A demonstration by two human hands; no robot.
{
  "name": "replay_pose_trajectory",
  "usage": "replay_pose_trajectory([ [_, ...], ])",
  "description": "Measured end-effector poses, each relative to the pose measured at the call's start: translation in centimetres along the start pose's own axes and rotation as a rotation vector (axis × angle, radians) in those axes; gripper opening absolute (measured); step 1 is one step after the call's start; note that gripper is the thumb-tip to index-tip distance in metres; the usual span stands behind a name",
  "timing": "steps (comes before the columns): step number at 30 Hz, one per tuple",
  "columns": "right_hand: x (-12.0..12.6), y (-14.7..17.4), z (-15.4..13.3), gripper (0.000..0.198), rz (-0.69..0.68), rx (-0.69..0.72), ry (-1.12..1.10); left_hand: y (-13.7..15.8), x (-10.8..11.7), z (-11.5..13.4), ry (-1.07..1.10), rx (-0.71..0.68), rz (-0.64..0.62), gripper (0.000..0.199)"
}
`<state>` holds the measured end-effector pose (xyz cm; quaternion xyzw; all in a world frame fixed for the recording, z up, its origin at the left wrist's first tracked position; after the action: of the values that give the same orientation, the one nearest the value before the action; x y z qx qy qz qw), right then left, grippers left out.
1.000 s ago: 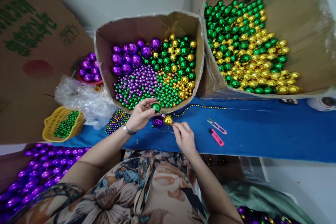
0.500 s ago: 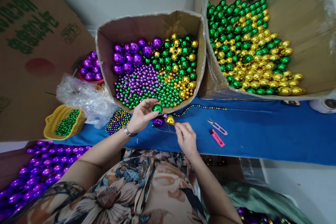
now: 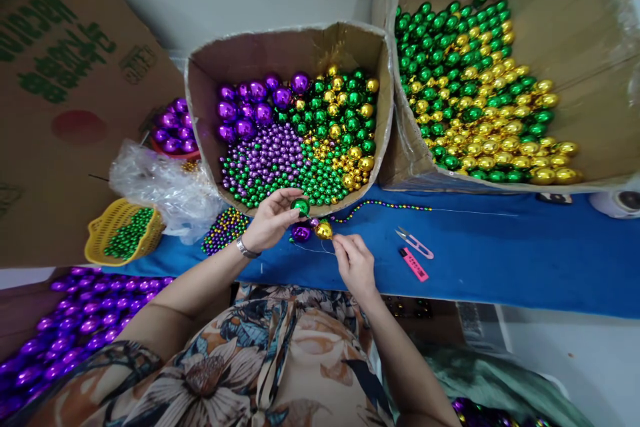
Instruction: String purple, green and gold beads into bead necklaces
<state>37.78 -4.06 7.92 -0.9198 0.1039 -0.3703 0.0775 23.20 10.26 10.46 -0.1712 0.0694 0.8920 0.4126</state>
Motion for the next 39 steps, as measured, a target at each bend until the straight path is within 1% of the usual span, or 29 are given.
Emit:
replay_pose_trajectory([
  [2,0.0,0.0,-0.1,0.018,0.001,0.003,0.009,0.0,0.1,0.0,0.005,0.005,0.005,0.040],
  [6,-0.1,0.1,-0.2,0.019,0.007,0.008,0.033,0.0,0.0,0.4,-0.082,-0.047,0.011,0.041],
  [10,-0.1,0.2,-0.3,0.019,0.036,0.010,0.054,0.2,-0.3,0.2,-0.031,0.012,-0.020,0.041],
  [14,-0.2,0.2,-0.3,0.020,0.027,-0.021,0.036,0.4,-0.4,0.2,-0.024,0.015,-0.015,0.041],
  [19,-0.4,0.2,0.1,0.022,-0.021,-0.075,-0.031,0.4,-0.3,0.3,-0.110,-0.029,-0.017,0.039],
  [21,-0.9,0.3,0.7,0.022,-0.077,-0.125,-0.138,0.4,-0.4,0.4,-0.163,-0.042,-0.022,0.038],
  [23,-1.9,0.5,1.5,0.023,-0.147,-0.196,-0.321,0.2,-0.4,0.5,-0.189,-0.046,-0.017,0.040],
  [25,-2.7,0.6,2.2,0.027,-0.176,-0.253,-0.522,-0.2,-0.5,0.6,-0.191,-0.036,-0.025,0.043],
  [27,-3.0,0.6,2.7,0.032,-0.140,-0.276,-0.673,-1.0,-0.8,0.3,-0.163,0.000,-0.083,0.042],
  [29,-2.7,0.6,3.0,0.035,-0.078,-0.275,-0.756,-2.2,-1.1,-0.2,-0.110,0.043,-0.140,0.039],
  [30,-2.5,0.6,3.2,0.036,-0.051,-0.275,-0.776,-3.0,-1.1,-0.4,-0.118,0.051,-0.145,0.039],
  [31,-2.2,0.6,3.4,0.036,-0.029,-0.276,-0.786,-3.8,-1.0,-0.6,-0.175,0.048,-0.138,0.039],
  [32,-2.0,0.6,3.5,0.036,-0.011,-0.278,-0.789,-4.7,-0.9,-0.8,-0.289,0.037,-0.135,0.037],
  [34,-1.5,0.8,3.8,0.036,0.020,-0.278,-0.789,-6.4,-1.3,-1.2,-0.630,0.008,-0.165,0.023],
  [36,-1.1,0.9,3.9,0.035,0.042,-0.272,-0.789,-7.7,-2.1,-2.1,-0.925,0.004,-0.235,0.017],
  [37,-1.0,1.0,3.9,0.035,0.048,-0.270,-0.786,-8.1,-2.5,-2.6,-1.011,0.006,-0.266,0.018],
  [39,-0.8,1.0,3.8,0.034,0.057,-0.271,-0.771,-8.5,-2.9,-3.1,-1.071,-0.011,-0.278,0.019],
])
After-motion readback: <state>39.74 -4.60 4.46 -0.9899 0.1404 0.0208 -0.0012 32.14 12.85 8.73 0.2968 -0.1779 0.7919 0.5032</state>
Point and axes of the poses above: each hand's wrist, its own y-axis away from the middle knuckle, its own x-axis out of the back of the hand, z = x × y, the point moved 6 cm from there along -y, towards the middle knuckle, and after that the axes turned 14 degrees about -z, right-handed, at the moved point
